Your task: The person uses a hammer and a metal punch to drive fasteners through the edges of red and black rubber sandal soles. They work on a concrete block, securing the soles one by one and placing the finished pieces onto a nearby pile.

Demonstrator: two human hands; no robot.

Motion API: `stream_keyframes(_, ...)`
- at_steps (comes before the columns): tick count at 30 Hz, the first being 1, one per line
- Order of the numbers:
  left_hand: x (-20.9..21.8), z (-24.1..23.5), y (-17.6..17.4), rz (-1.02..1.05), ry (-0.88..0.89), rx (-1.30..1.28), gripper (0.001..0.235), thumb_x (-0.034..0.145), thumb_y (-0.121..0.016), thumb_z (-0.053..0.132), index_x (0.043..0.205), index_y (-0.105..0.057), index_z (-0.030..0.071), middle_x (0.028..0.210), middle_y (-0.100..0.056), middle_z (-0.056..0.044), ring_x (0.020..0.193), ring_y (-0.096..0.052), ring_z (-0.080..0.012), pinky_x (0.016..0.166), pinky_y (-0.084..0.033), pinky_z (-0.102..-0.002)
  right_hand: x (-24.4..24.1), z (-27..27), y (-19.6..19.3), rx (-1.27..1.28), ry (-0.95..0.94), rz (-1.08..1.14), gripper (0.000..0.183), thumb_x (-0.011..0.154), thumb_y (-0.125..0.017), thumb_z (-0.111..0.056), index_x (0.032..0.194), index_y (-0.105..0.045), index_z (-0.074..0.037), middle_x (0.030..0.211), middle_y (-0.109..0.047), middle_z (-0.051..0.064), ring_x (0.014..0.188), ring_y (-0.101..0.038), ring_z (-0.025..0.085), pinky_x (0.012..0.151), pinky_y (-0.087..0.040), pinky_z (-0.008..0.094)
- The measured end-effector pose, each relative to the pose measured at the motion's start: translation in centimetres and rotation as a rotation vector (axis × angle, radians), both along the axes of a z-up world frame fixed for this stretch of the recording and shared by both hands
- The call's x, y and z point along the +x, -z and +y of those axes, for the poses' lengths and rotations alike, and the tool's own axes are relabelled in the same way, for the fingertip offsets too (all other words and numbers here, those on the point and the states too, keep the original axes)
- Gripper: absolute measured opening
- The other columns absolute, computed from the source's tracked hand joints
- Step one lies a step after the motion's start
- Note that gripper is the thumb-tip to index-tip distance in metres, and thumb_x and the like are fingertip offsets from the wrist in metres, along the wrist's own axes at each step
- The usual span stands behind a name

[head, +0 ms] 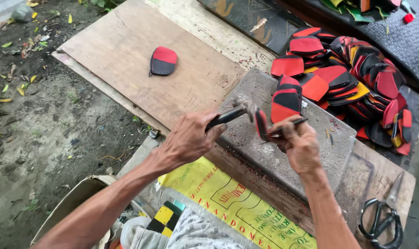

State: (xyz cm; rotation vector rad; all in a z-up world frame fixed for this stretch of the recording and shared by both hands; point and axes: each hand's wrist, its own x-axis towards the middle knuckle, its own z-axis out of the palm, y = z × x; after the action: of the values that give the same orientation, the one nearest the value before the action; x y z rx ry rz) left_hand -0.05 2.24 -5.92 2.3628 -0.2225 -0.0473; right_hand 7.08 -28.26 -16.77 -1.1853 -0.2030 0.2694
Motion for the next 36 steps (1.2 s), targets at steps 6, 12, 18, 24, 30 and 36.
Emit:
stream_keyframes(6, 1.3, -2.5, 5.8, -0.339, -0.034, 0.186, 0.03, 0.087, -0.074, 0.019, 0.112, -0.066, 0.005, 0.096, -0.065, -0.017, 0.086, -0.064, -0.0367, 0.074, -0.051, -0.047, -0.4, -3.4, 5.2, 0.774, 0.017, 0.483, 0.017, 0.104, -0.064, -0.019, 0.11, -0.069, -0.004, 0.108, -0.076, 0.009, 0.098, -0.075, 0.02, 0.087, -0.062, 0.037)
stream_keyframes(12, 0.5, -6.2, 5.0, -0.448, -0.154, -0.199, 0.053, 0.088, -0.075, 0.014, 0.133, -0.055, -0.004, 0.12, -0.06, -0.021, 0.109, -0.061, -0.0371, 0.091, -0.051, -0.045, -1.4, -4.0, 7.5, 1.025, -0.094, 0.453, 0.033, 0.084, -0.065, 0.001, 0.115, -0.072, -0.003, 0.114, -0.077, 0.013, 0.103, -0.075, 0.025, 0.089, -0.061, 0.043)
stream_keyframes(18, -0.2, -10.2, 5.9, 0.415, -0.173, -1.339, 0.051, 0.086, -0.077, 0.011, 0.131, -0.054, 0.002, 0.12, -0.069, -0.013, 0.108, -0.069, -0.0195, 0.096, -0.056, -0.037, -1.4, -3.6, 8.2, 1.053, -0.073, 0.494, 0.034, 0.081, -0.065, 0.001, 0.115, -0.07, 0.002, 0.112, -0.076, 0.015, 0.101, -0.075, 0.026, 0.09, -0.061, 0.044)
stream_keyframes(24, 0.1, -11.6, 6.6, 0.384, -0.189, -1.693, 0.035, 0.087, -0.076, 0.001, 0.117, -0.06, -0.002, 0.107, -0.074, -0.01, 0.095, -0.071, -0.0163, 0.09, -0.06, -0.037, -1.9, -2.9, 8.5, 0.99, -0.076, 0.537, 0.03, 0.087, -0.063, 0.002, 0.117, -0.067, 0.006, 0.112, -0.075, 0.017, 0.101, -0.075, 0.027, 0.092, -0.06, 0.041)
stream_keyframes(30, 0.3, -11.4, 6.4, 0.345, -0.211, -1.767, 0.035, 0.085, -0.075, -0.004, 0.118, -0.062, 0.0, 0.11, -0.073, -0.009, 0.097, -0.071, -0.0139, 0.091, -0.059, -0.033, -1.4, -2.0, 7.3, 0.851, 0.002, 0.598, 0.03, 0.085, -0.063, 0.0, 0.114, -0.066, 0.007, 0.11, -0.075, 0.018, 0.097, -0.075, 0.029, 0.086, -0.061, 0.039)
stream_keyframes(36, 1.4, -10.4, 6.1, 0.331, -0.274, -1.73, 0.039, 0.086, -0.073, -0.003, 0.124, -0.065, -0.002, 0.111, -0.074, -0.006, 0.095, -0.069, -0.015, 0.084, -0.057, -0.033, -0.8, 0.6, 4.3, 0.599, 0.146, 0.611, 0.028, 0.095, -0.058, -0.015, 0.112, -0.068, 0.005, 0.105, -0.076, 0.018, 0.087, -0.076, 0.028, 0.073, -0.062, 0.038)
